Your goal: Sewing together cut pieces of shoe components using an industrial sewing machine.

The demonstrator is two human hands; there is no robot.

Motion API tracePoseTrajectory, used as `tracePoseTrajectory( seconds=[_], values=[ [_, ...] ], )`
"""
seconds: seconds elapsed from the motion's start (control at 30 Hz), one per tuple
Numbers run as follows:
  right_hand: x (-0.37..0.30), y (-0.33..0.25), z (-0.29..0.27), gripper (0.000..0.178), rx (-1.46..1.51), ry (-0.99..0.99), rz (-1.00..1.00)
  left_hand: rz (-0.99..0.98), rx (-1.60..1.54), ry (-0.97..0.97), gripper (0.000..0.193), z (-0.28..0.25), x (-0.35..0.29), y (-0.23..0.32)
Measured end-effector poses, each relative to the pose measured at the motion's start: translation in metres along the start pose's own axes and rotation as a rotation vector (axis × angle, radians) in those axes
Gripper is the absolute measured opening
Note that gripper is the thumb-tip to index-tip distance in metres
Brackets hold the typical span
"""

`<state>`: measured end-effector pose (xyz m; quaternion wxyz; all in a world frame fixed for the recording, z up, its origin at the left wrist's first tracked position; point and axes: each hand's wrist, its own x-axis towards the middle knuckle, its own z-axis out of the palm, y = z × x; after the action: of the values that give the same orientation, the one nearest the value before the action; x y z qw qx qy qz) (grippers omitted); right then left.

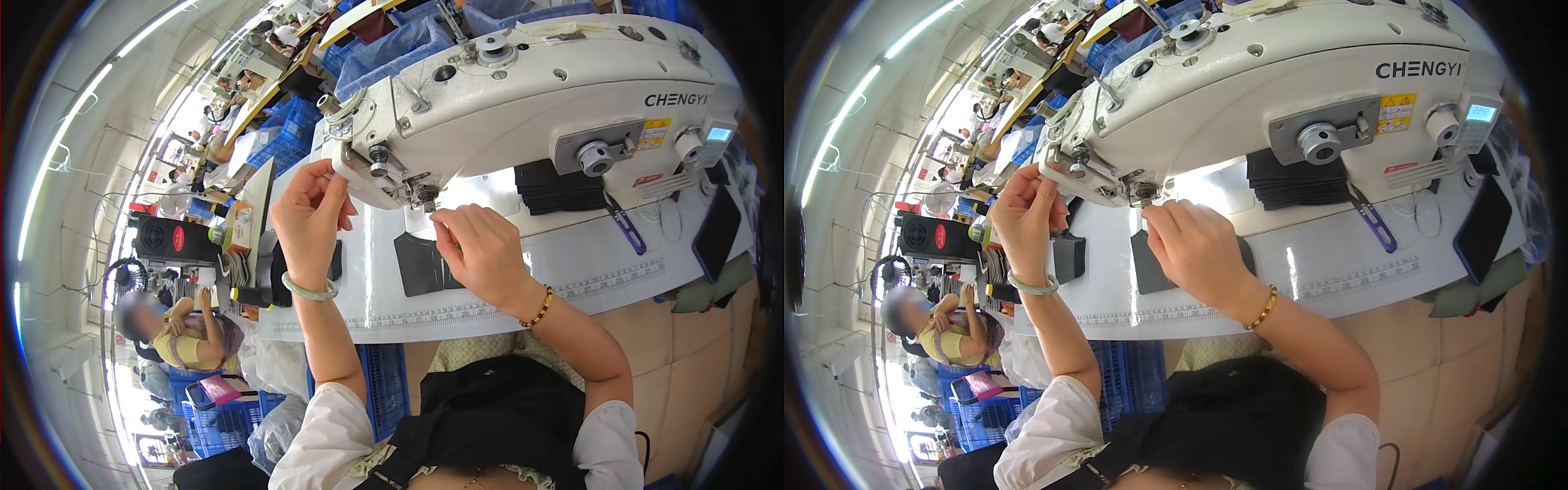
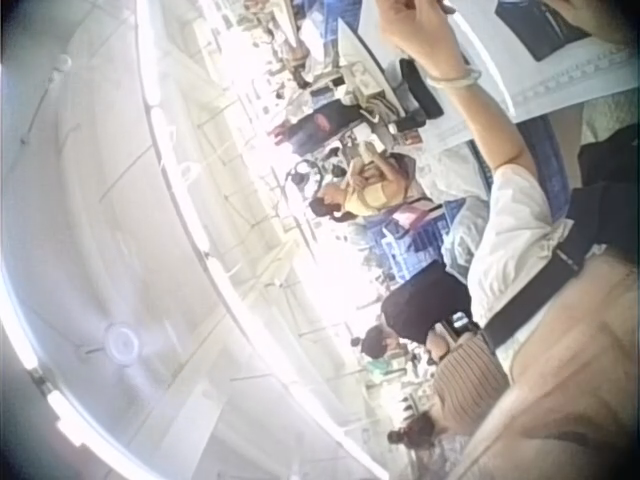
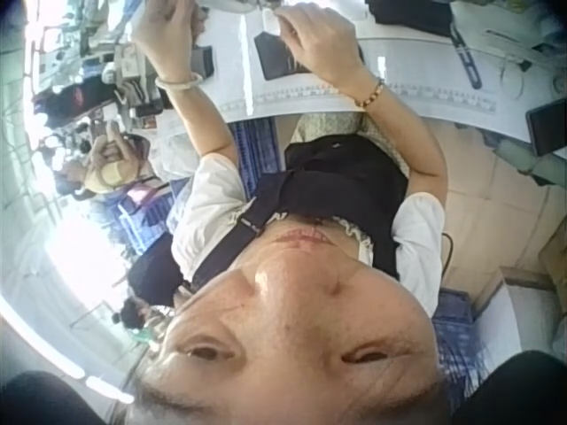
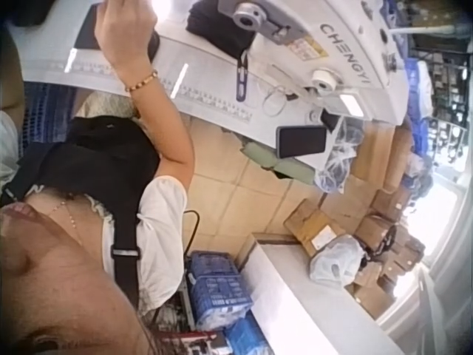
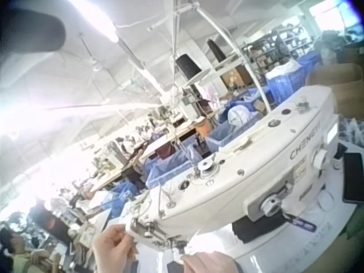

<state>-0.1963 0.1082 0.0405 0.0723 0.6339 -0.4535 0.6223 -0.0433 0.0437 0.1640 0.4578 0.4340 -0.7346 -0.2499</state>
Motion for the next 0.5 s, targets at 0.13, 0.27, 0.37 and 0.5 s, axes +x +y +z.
tracePoseTrajectory(
  seconds=[0.13, 0.27, 0.37, 0.5],
  values=[
    [-0.001, 0.001, 0.002, 0.017, -0.007, 0.003, -0.003, 0.063, -0.022, 0.051, 0.01, -0.007, -0.005, -0.011],
    [-0.003, 0.002, 0.006, 0.017, -0.017, -0.018, -0.001, 0.098, 0.031, 0.106, 0.007, -0.014, -0.011, -0.03],
    [-0.004, 0.003, 0.008, 0.017, 0.003, -0.023, 0.002, 0.09, 0.063, 0.103, 0.005, -0.019, -0.014, -0.038],
    [-0.003, 0.0, 0.012, 0.017, 0.106, -0.04, 0.021, 0.098, -0.342, -0.078, 0.006, -0.025, -0.016, -0.035]
  ],
)
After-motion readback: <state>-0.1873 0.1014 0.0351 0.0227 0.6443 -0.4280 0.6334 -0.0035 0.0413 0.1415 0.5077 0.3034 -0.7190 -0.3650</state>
